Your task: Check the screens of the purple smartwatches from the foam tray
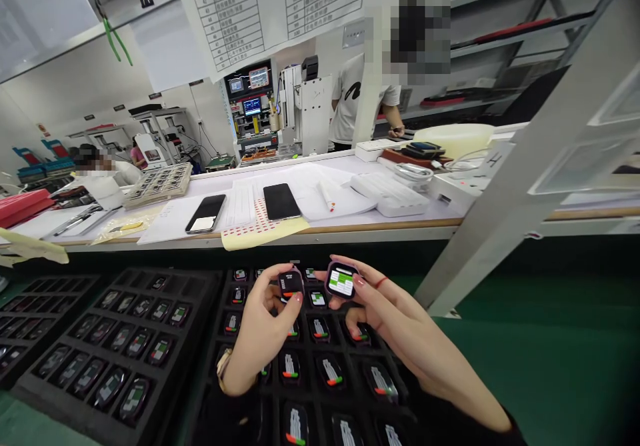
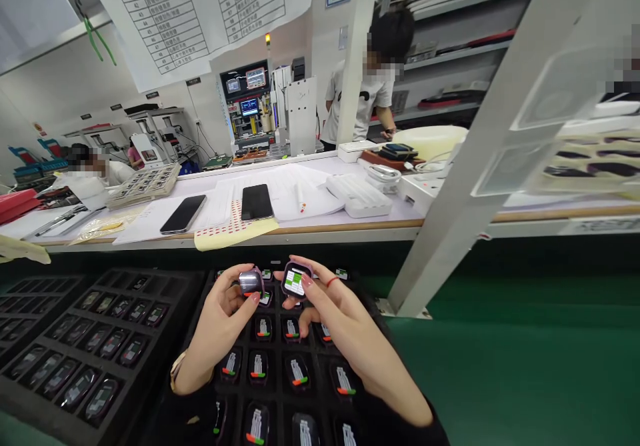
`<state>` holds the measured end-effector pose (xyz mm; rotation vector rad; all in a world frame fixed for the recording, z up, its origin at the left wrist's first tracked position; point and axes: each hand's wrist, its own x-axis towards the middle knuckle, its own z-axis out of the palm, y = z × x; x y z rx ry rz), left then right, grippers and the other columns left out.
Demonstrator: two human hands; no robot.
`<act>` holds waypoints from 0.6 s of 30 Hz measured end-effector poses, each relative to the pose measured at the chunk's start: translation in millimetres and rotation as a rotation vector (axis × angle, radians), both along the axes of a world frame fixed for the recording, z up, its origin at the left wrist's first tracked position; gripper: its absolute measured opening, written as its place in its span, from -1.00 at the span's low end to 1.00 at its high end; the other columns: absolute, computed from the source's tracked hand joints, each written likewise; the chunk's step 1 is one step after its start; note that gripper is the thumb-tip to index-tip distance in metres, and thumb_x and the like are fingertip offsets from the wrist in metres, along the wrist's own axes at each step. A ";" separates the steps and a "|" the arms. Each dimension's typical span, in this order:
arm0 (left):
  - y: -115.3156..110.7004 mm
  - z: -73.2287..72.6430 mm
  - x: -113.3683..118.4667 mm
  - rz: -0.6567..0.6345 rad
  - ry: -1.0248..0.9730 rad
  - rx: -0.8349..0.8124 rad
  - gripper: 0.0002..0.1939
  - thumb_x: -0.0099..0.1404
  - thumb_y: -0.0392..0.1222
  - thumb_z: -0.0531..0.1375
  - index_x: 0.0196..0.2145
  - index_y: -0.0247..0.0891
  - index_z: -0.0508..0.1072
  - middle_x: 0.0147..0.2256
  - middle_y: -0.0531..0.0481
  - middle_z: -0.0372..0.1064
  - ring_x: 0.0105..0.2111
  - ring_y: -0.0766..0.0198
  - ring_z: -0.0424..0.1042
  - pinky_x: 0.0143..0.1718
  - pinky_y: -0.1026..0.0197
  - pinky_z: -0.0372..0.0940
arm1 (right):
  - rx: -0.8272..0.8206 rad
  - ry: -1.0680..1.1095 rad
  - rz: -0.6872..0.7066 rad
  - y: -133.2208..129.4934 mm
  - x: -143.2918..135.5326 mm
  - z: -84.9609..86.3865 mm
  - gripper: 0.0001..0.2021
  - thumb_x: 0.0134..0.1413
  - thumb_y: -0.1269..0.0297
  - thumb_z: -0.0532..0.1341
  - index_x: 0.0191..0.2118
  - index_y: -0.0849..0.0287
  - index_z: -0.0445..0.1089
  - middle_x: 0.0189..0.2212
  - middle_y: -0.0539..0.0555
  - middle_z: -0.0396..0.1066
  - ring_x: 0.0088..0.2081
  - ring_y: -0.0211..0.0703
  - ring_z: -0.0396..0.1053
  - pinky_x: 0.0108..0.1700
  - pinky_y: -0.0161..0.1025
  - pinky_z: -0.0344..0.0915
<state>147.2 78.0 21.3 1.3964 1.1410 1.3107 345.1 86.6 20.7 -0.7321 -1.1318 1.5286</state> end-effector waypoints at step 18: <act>-1.7 6.2 -3.1 0.056 -0.052 0.009 -0.69 0.41 0.04 0.17 -0.04 -0.18 0.50 -0.22 -0.02 0.48 -0.41 0.37 0.38 -0.41 0.34 0.26 | 0.074 -0.153 0.024 -4.4 -6.6 8.2 -0.46 0.31 -0.09 0.32 0.25 0.05 0.29 -0.19 0.07 0.47 -0.37 -0.15 0.33 -0.38 -0.31 0.40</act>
